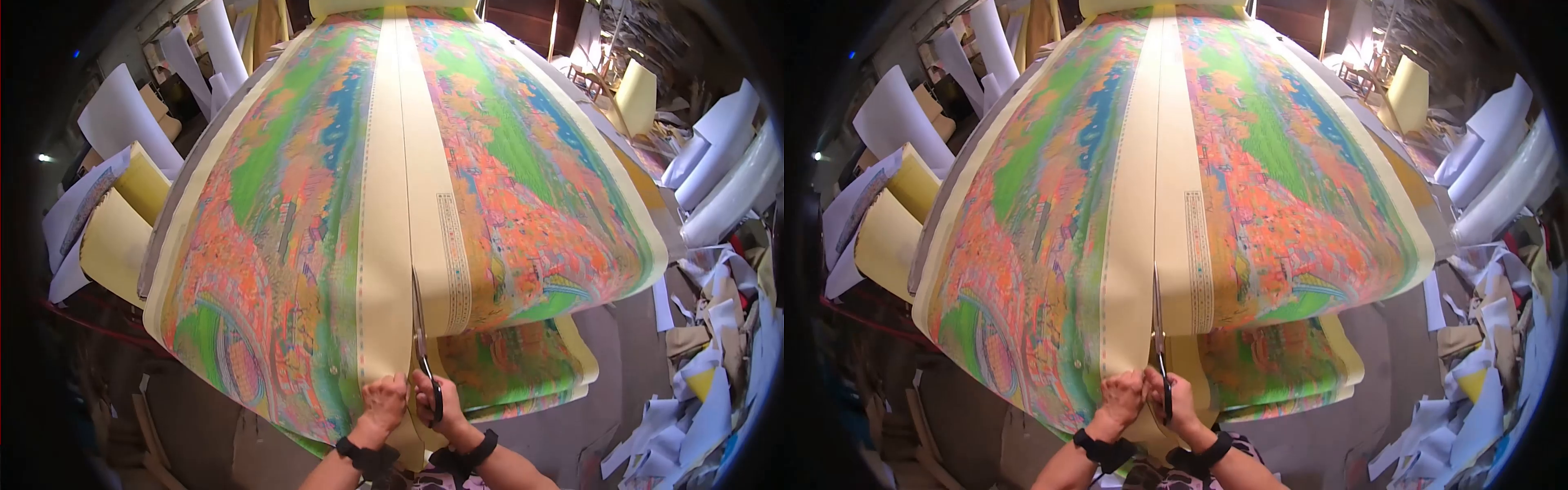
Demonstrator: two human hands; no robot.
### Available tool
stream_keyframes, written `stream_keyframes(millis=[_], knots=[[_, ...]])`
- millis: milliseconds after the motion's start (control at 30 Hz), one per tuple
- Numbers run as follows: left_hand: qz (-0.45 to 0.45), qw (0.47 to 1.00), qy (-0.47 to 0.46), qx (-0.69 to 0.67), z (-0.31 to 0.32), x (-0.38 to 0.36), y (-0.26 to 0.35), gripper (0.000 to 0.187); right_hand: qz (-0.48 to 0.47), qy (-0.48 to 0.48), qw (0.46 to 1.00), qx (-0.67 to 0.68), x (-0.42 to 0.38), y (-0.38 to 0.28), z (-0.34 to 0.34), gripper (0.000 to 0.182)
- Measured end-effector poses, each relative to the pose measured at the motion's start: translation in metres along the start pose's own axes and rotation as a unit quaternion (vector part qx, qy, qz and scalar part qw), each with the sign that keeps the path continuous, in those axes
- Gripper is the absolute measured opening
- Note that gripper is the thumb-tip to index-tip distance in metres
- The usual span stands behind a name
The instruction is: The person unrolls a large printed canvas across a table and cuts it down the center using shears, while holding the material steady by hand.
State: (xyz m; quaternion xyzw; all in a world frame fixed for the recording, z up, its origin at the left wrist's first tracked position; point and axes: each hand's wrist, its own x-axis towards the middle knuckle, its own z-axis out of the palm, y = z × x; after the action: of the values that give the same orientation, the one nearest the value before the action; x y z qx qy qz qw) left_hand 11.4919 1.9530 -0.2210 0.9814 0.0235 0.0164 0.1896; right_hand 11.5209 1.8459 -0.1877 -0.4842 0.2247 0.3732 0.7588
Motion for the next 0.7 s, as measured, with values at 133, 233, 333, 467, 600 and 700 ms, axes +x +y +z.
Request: stream_keyframes(millis=[133,233,333,467,600,700], knots=[[-0.008,0.999,-0.046,-0.006,-0.009,0.008,0.000,0.012,0.006,-0.008,1.000,0.028,0.052,-0.065,0.024,0.034],[-0.023,0.996,-0.080,-0.014,0.002,0.011,-0.006,0.012,0.001,0.005,1.000,0.014,0.096,-0.113,0.038,0.034],[-0.023,0.992,-0.124,-0.027,0.029,0.007,-0.025,0.012,-0.009,0.006,1.000,0.012,0.150,-0.158,0.051,0.035],[-0.031,0.993,-0.072,-0.085,0.074,0.005,-0.044,0.015,-0.048,0.001,0.998,-0.038,0.228,-0.217,0.072,0.041],[-0.062,0.974,-0.206,-0.063,0.090,0.040,-0.057,0.016,-0.038,0.009,0.997,-0.061,0.291,-0.265,0.084,0.043],[-0.052,0.942,-0.298,-0.147,0.087,0.072,-0.069,0.020,-0.024,-0.002,0.998,-0.053,0.308,-0.283,0.083,0.046]])
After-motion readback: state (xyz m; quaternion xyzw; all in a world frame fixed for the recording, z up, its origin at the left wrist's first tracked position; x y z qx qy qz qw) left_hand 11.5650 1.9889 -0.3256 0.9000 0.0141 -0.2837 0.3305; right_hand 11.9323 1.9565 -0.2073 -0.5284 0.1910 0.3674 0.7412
